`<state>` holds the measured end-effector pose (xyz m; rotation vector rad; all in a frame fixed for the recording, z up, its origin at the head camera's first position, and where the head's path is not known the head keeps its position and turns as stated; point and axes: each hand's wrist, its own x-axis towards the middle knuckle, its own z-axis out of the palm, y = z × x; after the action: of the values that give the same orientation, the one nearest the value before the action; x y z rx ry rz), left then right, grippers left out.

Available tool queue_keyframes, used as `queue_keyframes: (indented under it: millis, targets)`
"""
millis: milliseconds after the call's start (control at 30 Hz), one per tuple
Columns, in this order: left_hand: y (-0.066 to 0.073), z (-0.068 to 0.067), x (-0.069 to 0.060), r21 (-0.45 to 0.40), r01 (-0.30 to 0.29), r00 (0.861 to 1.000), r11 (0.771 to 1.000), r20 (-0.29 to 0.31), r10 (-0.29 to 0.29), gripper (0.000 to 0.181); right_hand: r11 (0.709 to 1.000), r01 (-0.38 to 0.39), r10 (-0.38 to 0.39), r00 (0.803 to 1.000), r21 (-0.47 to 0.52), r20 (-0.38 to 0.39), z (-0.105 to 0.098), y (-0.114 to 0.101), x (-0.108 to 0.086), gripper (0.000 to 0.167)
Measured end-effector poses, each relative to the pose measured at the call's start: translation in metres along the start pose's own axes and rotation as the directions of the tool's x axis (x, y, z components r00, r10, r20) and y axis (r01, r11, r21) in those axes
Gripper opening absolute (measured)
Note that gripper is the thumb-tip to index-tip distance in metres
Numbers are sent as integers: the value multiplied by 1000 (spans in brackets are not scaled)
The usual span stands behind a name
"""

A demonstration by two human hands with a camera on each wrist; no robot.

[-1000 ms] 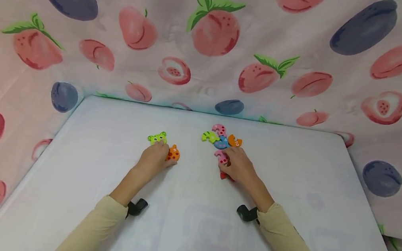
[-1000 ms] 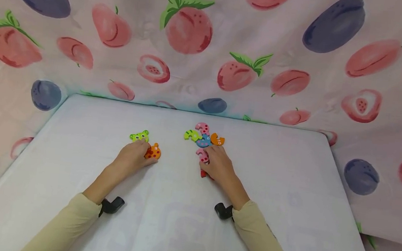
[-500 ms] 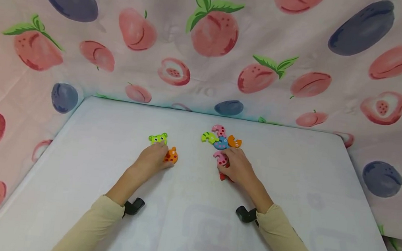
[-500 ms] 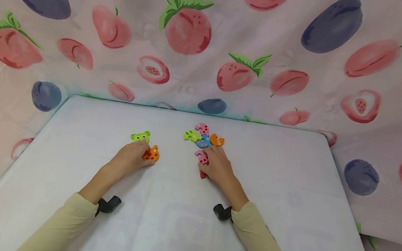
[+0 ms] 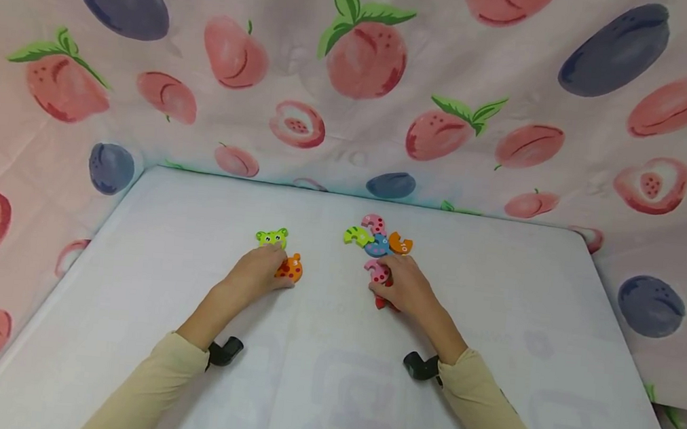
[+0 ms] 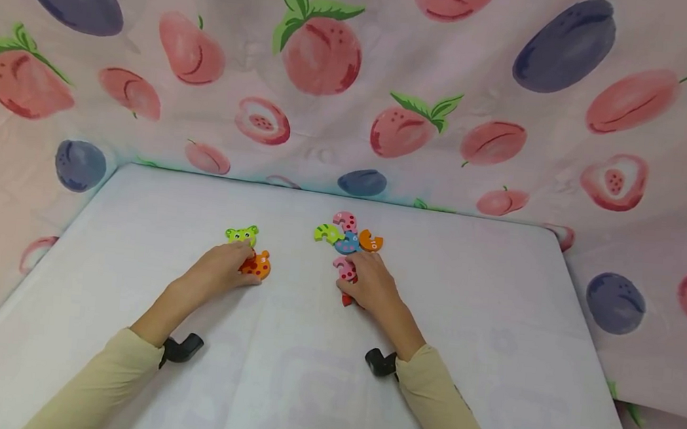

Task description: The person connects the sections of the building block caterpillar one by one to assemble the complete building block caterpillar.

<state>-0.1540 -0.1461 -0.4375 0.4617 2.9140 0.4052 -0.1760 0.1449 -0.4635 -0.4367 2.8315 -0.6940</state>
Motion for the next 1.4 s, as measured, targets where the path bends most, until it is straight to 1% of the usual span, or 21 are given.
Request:
queue_keyframes:
  millis: [200, 267, 433, 600, 767, 833, 933, 1033, 1100, 1200, 1267, 1400]
  targets:
    - [-2, 0, 0, -15, 3, 1000, 1000, -9, -3, 48, 1000, 1, -1, 1000, -4, 4, -1, 0, 3, 53]
    - [-2, 0, 0, -14, -3, 1000, 1000, -23, 3, 47, 1000, -2, 2, 1000, -3, 3, -1, 0, 4, 53]
    - [-3, 4, 3, -5, -19, 998, 1000, -55, 19, 40, 1000, -4, 4, 1000, 11, -10, -1, 0, 4, 52]
    - [-3, 8, 2, 12, -2, 998, 1000, -55, 2, 39, 1000, 6, -6, 1000, 18, -7, 2, -1, 2, 51]
    - [-3, 8, 0, 26, 11, 997, 1000, -79, -9, 42, 998, 51, -52, 998, -38, -21, 4, -4, 5, 47]
    - [-2, 8, 0, 23, 17, 997, 1000, -76, -15, 43, 996, 77, -79, 996, -43, -31, 5, -6, 6, 46]
    - [-1, 9, -1, 13, 21, 998, 1000, -61, -20, 42, 993, 121, -121, 991, 4, -54, 7, -10, 9, 44]
    - [-1, 10, -1, 18, 14, 998, 1000, -60, -13, 43, 981, 179, -172, 981, 71, -93, 12, -15, 13, 43]
    - [-1, 10, -1, 17, 13, 998, 1000, -63, -12, 44, 967, 234, -222, 968, 104, -120, 15, -21, 17, 44]
    - [-1, 8, -1, 21, 16, 998, 1000, -62, -15, 46, 942, 300, -280, 950, 153, -138, 19, -31, 26, 45]
    - [0, 8, -1, 22, 21, 998, 1000, -61, -20, 47, 927, 327, -308, 943, 185, -124, 23, -39, 32, 46]
    - [0, 8, -1, 15, 23, 998, 1000, -59, -22, 49, 920, 323, -321, 946, 222, -48, 31, -54, 43, 46]
